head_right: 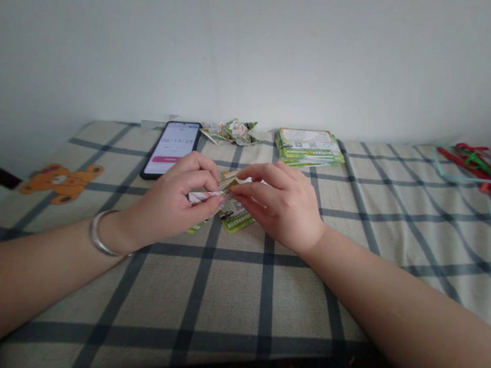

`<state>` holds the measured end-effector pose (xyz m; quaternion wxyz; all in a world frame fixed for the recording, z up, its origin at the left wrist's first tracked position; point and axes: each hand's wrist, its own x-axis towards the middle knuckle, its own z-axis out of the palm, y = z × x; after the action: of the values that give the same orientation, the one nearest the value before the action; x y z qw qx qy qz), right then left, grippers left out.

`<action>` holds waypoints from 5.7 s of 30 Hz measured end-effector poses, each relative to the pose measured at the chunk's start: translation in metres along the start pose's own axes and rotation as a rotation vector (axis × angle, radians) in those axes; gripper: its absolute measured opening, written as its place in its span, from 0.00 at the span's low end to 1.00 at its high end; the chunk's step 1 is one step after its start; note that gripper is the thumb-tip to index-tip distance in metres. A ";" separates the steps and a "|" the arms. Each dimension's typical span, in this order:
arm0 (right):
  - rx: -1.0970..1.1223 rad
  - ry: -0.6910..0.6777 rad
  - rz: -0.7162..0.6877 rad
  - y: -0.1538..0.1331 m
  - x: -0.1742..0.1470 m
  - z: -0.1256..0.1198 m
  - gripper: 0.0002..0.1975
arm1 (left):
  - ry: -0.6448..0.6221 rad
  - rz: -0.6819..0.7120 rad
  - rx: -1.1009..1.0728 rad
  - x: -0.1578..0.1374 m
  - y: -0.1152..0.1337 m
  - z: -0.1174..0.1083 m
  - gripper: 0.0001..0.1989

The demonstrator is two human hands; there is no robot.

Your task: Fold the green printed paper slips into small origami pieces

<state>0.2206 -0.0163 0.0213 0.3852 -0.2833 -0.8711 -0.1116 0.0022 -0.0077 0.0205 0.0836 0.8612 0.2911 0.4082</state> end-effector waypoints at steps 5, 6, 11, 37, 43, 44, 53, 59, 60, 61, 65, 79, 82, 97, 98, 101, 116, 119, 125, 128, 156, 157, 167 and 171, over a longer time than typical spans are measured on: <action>0.010 -0.004 0.003 0.000 0.000 0.001 0.04 | 0.002 0.070 0.077 -0.002 0.001 0.001 0.06; 0.011 -0.003 0.006 0.000 0.000 0.001 0.03 | 0.002 0.087 0.099 -0.002 0.001 0.001 0.05; 0.007 -0.020 0.023 0.000 0.001 0.002 0.02 | -0.004 0.145 0.225 -0.002 0.001 0.000 0.05; -0.025 -0.096 -0.033 -0.004 0.003 0.004 0.02 | -0.014 0.333 0.431 -0.002 -0.001 -0.004 0.05; -0.033 -0.092 -0.004 -0.004 0.002 0.005 0.03 | -0.004 0.311 0.416 -0.001 0.000 -0.003 0.05; -0.033 -0.086 -0.004 -0.004 0.002 0.005 0.03 | -0.002 0.303 0.404 -0.001 -0.001 -0.002 0.05; 0.027 -0.073 -0.006 -0.004 0.003 0.005 0.03 | -0.009 0.292 0.349 -0.002 -0.002 -0.001 0.05; 0.020 -0.058 -0.013 0.001 0.003 0.004 0.03 | -0.009 0.280 0.358 -0.001 -0.001 -0.003 0.06; 0.012 -0.057 -0.010 0.002 0.003 0.003 0.03 | -0.011 0.271 0.354 -0.001 -0.001 -0.004 0.06; 0.006 -0.057 -0.005 0.004 0.002 0.003 0.03 | -0.012 0.259 0.347 -0.001 -0.001 -0.005 0.06; 0.005 -0.057 0.018 0.007 0.000 0.001 0.03 | -0.008 0.226 0.321 -0.002 -0.002 -0.006 0.05; 0.054 -0.018 0.040 -0.001 0.002 0.002 0.08 | -0.009 0.206 0.271 -0.002 -0.003 -0.005 0.04; 0.035 -0.033 0.082 0.001 0.002 0.004 0.06 | -0.005 0.205 0.261 -0.002 -0.003 -0.005 0.03; 0.122 -0.081 0.111 0.001 0.002 0.008 0.03 | -0.121 0.193 0.306 -0.003 -0.005 0.000 0.05; 0.123 -0.090 0.111 0.001 0.002 0.008 0.03 | -0.140 0.181 0.313 -0.003 -0.005 0.001 0.06; 0.126 -0.125 0.124 0.000 0.003 0.008 0.03 | -0.191 0.144 0.339 -0.003 -0.005 0.002 0.10; 0.111 -0.185 0.241 -0.002 0.004 0.006 0.03 | -0.141 0.044 0.321 -0.003 -0.008 0.000 0.01; 0.118 -0.159 0.296 0.000 0.003 0.007 0.03 | -0.154 -0.024 0.356 -0.003 -0.008 -0.001 0.03; 0.165 -0.129 0.387 0.003 0.000 0.007 0.02 | -0.192 -0.120 0.400 0.000 -0.006 -0.003 0.12; 0.176 -0.126 0.449 0.004 0.000 0.007 0.02 | -0.201 -0.151 0.367 0.000 -0.005 -0.003 0.11; 0.199 -0.134 0.400 0.011 -0.001 0.016 0.06 | -0.174 -0.247 0.322 0.000 0.003 -0.004 0.06; 0.185 -0.140 0.358 0.010 0.000 0.016 0.08 | -0.168 -0.215 0.338 0.000 0.002 -0.004 0.06; 0.205 -0.221 0.211 0.001 0.003 0.015 0.16 | -0.178 -0.054 0.476 -0.002 0.002 0.000 0.05; 0.213 -0.245 0.184 -0.002 0.003 0.014 0.17 | -0.213 -0.064 0.516 -0.001 0.001 0.002 0.06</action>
<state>0.2092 -0.0108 0.0136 0.3126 -0.3310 -0.8888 0.0522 0.0036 -0.0093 0.0195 -0.0954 0.8823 0.4022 0.2251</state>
